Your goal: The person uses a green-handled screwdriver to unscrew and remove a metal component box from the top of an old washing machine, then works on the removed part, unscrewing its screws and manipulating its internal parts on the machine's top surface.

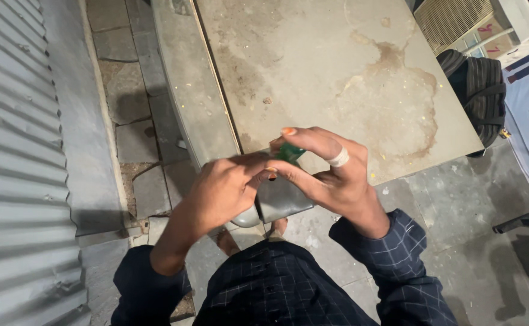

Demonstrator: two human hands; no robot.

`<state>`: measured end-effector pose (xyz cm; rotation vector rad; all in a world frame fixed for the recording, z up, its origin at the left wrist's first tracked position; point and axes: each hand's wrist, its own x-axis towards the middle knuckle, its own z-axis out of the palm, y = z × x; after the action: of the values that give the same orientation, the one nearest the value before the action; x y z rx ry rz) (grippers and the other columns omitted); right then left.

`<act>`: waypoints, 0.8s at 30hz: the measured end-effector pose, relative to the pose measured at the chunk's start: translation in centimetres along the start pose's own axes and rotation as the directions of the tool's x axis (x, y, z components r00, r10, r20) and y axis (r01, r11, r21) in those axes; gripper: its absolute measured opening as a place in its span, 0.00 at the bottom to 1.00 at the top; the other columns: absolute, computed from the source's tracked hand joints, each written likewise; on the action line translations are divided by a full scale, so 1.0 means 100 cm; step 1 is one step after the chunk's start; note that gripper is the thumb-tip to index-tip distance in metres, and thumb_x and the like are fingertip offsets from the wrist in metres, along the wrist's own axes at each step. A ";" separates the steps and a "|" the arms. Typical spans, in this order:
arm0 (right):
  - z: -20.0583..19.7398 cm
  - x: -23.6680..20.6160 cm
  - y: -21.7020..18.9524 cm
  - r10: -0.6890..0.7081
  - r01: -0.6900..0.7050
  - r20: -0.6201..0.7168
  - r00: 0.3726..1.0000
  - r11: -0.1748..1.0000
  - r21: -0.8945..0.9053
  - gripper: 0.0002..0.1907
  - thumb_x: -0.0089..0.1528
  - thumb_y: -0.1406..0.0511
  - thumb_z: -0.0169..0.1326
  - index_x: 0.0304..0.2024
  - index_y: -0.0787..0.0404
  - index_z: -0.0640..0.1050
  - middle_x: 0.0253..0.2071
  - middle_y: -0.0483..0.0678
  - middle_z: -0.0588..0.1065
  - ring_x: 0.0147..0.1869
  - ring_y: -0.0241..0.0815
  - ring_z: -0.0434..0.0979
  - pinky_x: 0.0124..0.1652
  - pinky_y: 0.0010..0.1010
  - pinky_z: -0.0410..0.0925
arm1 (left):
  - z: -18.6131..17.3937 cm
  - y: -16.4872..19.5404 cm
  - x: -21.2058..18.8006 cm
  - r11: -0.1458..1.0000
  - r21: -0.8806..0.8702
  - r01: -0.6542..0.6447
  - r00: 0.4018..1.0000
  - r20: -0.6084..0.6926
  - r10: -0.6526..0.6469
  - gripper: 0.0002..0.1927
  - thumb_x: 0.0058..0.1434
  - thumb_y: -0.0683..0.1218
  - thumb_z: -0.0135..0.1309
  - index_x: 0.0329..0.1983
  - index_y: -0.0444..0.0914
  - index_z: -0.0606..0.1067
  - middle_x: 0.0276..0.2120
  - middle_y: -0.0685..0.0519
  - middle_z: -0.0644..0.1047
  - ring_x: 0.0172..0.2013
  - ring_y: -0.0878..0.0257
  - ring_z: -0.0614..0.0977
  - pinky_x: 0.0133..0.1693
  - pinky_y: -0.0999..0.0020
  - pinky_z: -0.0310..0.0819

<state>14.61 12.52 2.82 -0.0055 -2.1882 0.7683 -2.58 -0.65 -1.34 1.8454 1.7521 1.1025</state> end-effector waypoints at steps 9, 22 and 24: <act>-0.009 0.010 0.005 0.154 -0.195 0.159 0.975 0.938 0.288 0.20 0.64 0.71 0.65 0.57 0.62 0.77 0.50 0.52 0.82 0.52 0.45 0.87 0.54 0.32 0.78 | -0.002 -0.001 -0.001 0.999 -0.019 -0.040 0.997 -0.071 0.039 0.15 0.59 0.39 0.56 0.50 0.39 0.79 0.44 0.44 0.82 0.42 0.47 0.85 0.43 0.57 0.79; -0.013 0.009 0.023 0.125 -0.423 0.435 0.892 0.571 0.703 0.19 0.71 0.72 0.58 0.64 0.63 0.74 0.57 0.59 0.79 0.66 0.51 0.80 0.62 0.38 0.75 | 0.003 0.000 0.000 1.000 0.024 0.004 0.995 -0.095 -0.002 0.18 0.59 0.46 0.63 0.52 0.41 0.77 0.37 0.48 0.83 0.34 0.47 0.84 0.34 0.57 0.78; -0.012 0.008 0.017 0.089 -0.380 0.395 0.914 0.525 0.762 0.17 0.73 0.69 0.57 0.63 0.64 0.72 0.59 0.61 0.76 0.68 0.51 0.77 0.66 0.39 0.73 | 0.004 0.003 0.001 0.997 0.069 0.032 0.997 -0.069 -0.027 0.15 0.57 0.43 0.60 0.49 0.42 0.79 0.36 0.48 0.83 0.33 0.47 0.84 0.35 0.56 0.78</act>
<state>14.47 14.79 3.08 0.3251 -1.8845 2.0491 -2.06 -0.52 -1.38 1.8365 1.8722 1.1181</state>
